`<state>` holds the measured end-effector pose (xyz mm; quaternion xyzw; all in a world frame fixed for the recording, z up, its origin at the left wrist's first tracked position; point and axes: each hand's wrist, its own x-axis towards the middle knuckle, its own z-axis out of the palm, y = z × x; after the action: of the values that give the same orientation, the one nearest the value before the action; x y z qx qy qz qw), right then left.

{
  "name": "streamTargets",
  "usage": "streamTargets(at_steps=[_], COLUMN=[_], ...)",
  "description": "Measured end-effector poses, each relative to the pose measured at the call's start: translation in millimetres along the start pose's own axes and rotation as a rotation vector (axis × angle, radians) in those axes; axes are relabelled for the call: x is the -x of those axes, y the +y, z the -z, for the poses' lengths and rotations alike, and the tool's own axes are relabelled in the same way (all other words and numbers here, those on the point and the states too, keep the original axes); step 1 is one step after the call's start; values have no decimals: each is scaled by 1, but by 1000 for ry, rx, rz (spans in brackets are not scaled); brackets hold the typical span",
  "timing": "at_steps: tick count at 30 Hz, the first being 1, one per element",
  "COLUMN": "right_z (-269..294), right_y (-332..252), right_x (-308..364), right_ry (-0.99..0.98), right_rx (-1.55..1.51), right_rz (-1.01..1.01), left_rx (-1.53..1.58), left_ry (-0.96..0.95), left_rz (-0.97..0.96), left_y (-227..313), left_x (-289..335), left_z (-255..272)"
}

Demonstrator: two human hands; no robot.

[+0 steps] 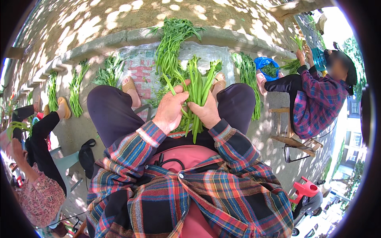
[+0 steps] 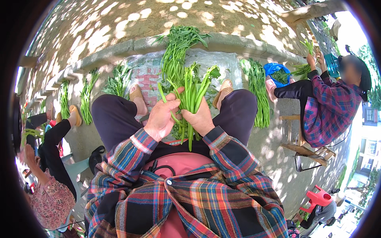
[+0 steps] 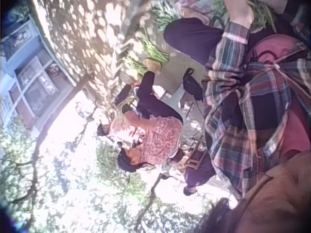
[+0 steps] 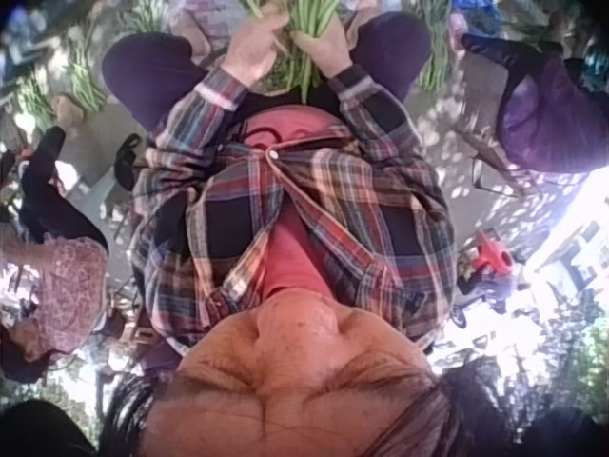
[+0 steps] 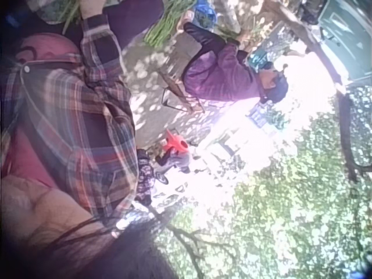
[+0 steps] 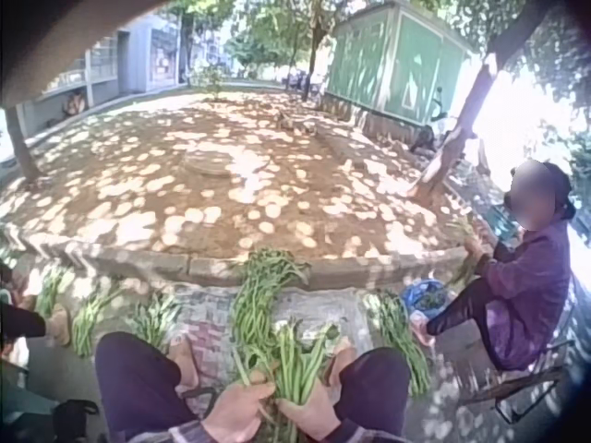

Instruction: The person picks individual leaves and stems from a large bunch of long green vegetables by hand and places the stems into a separate pile on a plastic sheet.

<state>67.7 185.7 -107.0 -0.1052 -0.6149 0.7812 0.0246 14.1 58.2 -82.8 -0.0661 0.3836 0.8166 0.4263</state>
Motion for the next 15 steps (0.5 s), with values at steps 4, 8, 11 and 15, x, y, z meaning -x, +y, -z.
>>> streamTargets(at_steps=[4, 8, 11, 15], right_z=[6, 7, 6, 4], right_y=[14, 12, 15, 8], right_x=[-4, -4, 0, 2], right_ry=[18, 38, 86, 89], right_rx=[68, 119, 198, 294], right_rz=[74, 47, 25, 13], left_rx=[-51, -30, -83, -1], left_ry=[-36, -70, -99, -14], left_rz=[-26, -40, -75, -135], left_y=[4, 4, -5, -14], left_x=[4, 4, -1, 5], left_z=[-6, -7, 6, 3])
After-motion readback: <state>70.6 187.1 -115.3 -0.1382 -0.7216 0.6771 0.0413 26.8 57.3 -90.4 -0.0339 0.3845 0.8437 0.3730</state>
